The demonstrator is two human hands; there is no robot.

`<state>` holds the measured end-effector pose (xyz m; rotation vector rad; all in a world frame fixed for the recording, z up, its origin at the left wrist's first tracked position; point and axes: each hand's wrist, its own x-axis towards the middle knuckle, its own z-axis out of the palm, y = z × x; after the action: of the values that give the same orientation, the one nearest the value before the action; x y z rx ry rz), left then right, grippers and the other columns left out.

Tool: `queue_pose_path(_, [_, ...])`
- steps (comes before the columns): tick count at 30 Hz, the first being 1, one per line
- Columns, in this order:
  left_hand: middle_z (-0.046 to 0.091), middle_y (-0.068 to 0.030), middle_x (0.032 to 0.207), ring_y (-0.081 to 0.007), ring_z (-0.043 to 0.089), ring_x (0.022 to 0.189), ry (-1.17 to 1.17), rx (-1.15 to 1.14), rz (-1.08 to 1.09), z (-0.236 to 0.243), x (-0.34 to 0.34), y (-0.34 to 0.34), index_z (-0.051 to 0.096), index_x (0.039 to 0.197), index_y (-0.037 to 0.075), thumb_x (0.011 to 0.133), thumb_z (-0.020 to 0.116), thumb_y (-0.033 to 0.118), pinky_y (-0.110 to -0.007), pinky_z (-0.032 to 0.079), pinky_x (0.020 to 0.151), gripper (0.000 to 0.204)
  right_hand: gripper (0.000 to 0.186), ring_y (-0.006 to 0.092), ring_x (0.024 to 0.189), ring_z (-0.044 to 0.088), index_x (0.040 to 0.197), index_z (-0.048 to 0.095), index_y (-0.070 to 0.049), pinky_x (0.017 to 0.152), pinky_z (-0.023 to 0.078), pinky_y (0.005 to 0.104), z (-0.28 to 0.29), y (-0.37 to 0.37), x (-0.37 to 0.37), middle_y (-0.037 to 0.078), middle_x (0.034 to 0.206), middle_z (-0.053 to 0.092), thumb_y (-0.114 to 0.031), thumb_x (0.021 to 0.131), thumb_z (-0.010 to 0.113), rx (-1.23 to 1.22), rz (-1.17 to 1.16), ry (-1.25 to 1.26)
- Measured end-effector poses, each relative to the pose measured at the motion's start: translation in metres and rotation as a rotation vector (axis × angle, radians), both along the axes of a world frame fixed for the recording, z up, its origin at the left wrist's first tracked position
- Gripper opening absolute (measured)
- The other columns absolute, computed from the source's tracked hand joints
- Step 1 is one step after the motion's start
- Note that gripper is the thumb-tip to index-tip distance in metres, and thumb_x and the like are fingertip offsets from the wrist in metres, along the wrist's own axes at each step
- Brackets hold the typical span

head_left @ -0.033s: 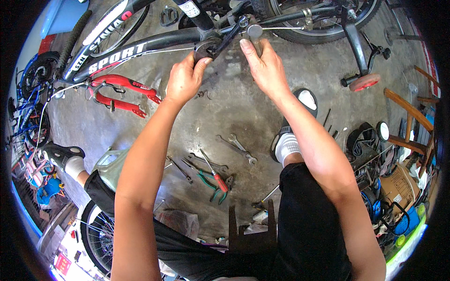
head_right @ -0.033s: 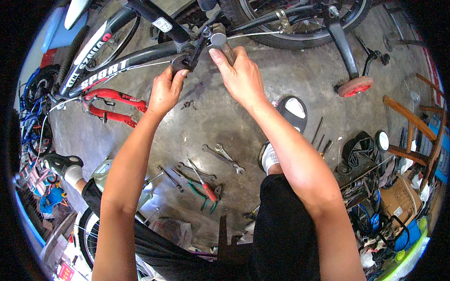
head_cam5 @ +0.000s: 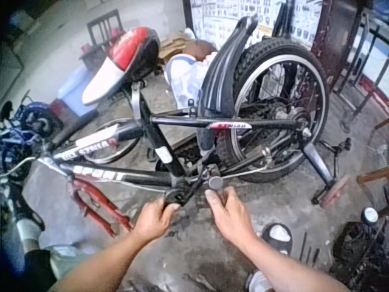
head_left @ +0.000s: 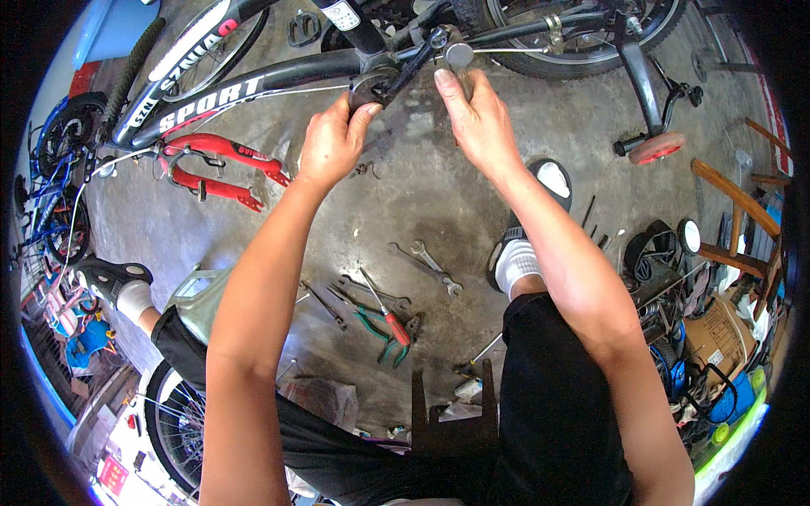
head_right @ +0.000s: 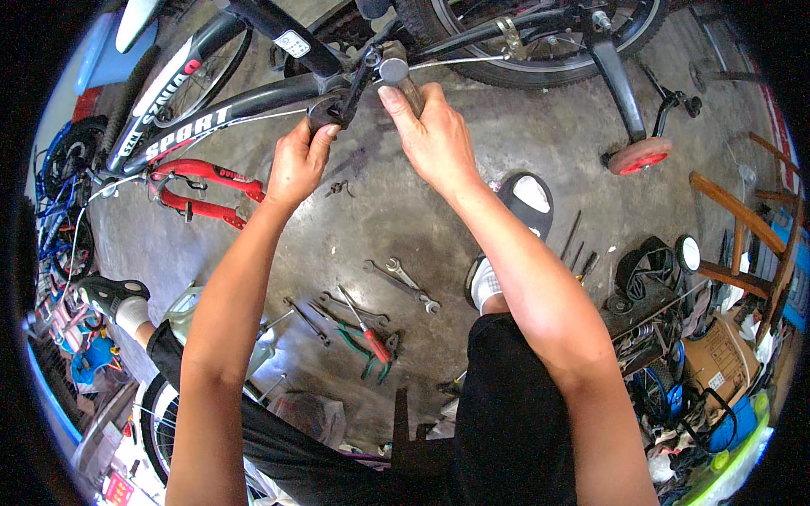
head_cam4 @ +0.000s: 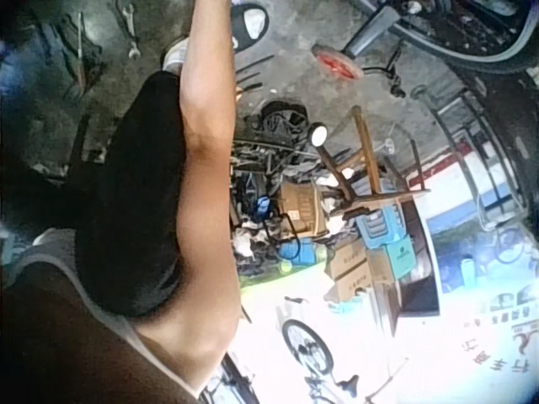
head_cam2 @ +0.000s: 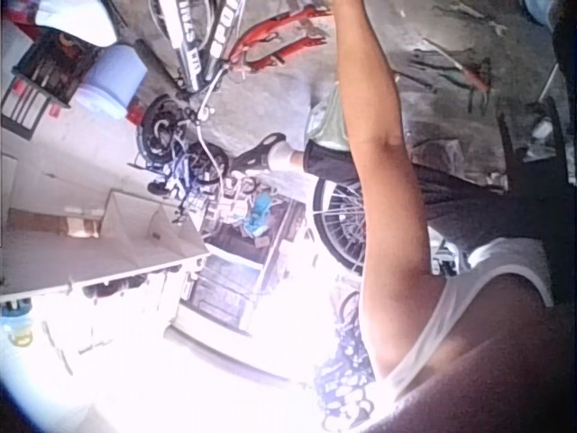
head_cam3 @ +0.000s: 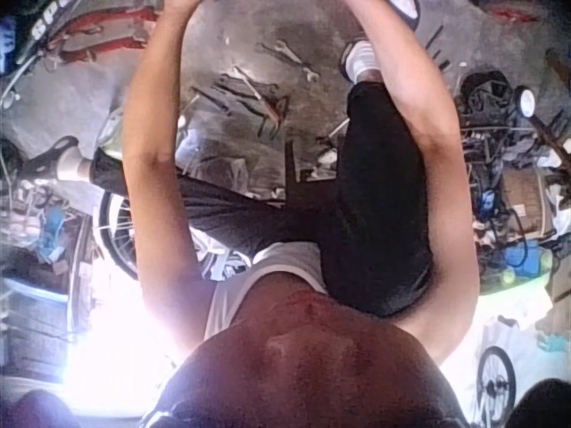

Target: The person removes a pedal and disassembles the bottom bracket of a bicycle frame using a wrench and a screwdriver while seated on the floor.

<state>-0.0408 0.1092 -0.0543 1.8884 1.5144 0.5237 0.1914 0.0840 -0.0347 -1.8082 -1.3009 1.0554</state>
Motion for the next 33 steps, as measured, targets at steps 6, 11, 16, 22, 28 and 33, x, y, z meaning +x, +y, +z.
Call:
queue_pose_path(6, [0.068,-0.0257,0.084,-0.0481,0.067,0.084,0.004,-0.008,-0.013,-0.001,0.000,0.000,0.065,0.109,0.003,0.102,0.061,0.041,-0.054,0.051,0.073,0.039,0.058,0.0205,0.061,0.058,0.115,0.050,-0.003,0.056,0.046,0.0365,0.027,-0.012,-0.001,0.008,0.075,0.055,-0.060,0.106,0.042,-0.110,-0.005,0.375])
queue_pose_path(11, [0.068,-0.0263,0.083,-0.0491,0.066,0.084,-0.009,-0.017,-0.003,-0.005,0.001,-0.001,0.064,0.106,0.001,0.102,0.061,0.041,-0.054,0.050,0.073,0.041,0.052,0.0235,0.064,0.057,0.116,0.050,-0.006,0.055,0.044,0.0374,0.010,-0.009,0.006,0.010,0.077,0.057,-0.057,0.108,0.041,0.014,0.027,0.214])
queue_pose_path(16, [0.067,-0.0268,0.083,-0.0498,0.065,0.084,-0.009,-0.076,0.013,-0.006,-0.002,-0.001,0.064,0.105,0.000,0.102,0.061,0.040,-0.054,0.050,0.073,0.040,0.048,0.0552,0.092,0.064,0.111,0.047,-0.005,0.074,0.048,0.0583,0.017,-0.008,0.004,0.030,0.089,0.068,-0.052,0.108,0.040,0.061,0.037,-0.033])
queue_pose_path(22, [0.067,-0.0267,0.083,-0.0500,0.065,0.084,-0.027,-0.075,0.023,-0.001,0.003,-0.003,0.065,0.106,0.001,0.102,0.061,0.040,-0.053,0.050,0.072,0.040,0.045,0.0553,0.083,0.064,0.114,0.044,-0.005,0.071,0.047,0.0612,-0.004,-0.012,0.011,0.030,0.083,0.067,-0.049,0.108,0.042,0.226,0.094,-0.156])
queue_pose_path(28, [0.067,-0.0260,0.083,-0.0496,0.065,0.084,-0.013,-0.068,0.022,-0.001,-0.001,-0.004,0.065,0.107,0.002,0.102,0.062,0.039,-0.052,0.050,0.072,0.038,0.045,0.0537,0.083,0.067,0.115,0.043,-0.003,0.073,0.050,0.0611,0.030,-0.010,0.014,0.031,0.082,0.068,-0.047,0.109,0.042,0.068,0.094,-0.190])
queue_pose_path(33, [0.068,-0.0250,0.083,-0.0485,0.066,0.084,0.007,-0.091,0.038,-0.003,-0.001,-0.004,0.065,0.110,0.002,0.102,0.061,0.037,-0.051,0.051,0.073,0.036,0.045,0.0524,0.077,0.068,0.112,0.043,-0.002,0.068,0.053,0.0602,0.015,-0.016,0.006,0.031,0.079,0.068,-0.046,0.108,0.044,0.119,0.059,-0.339])
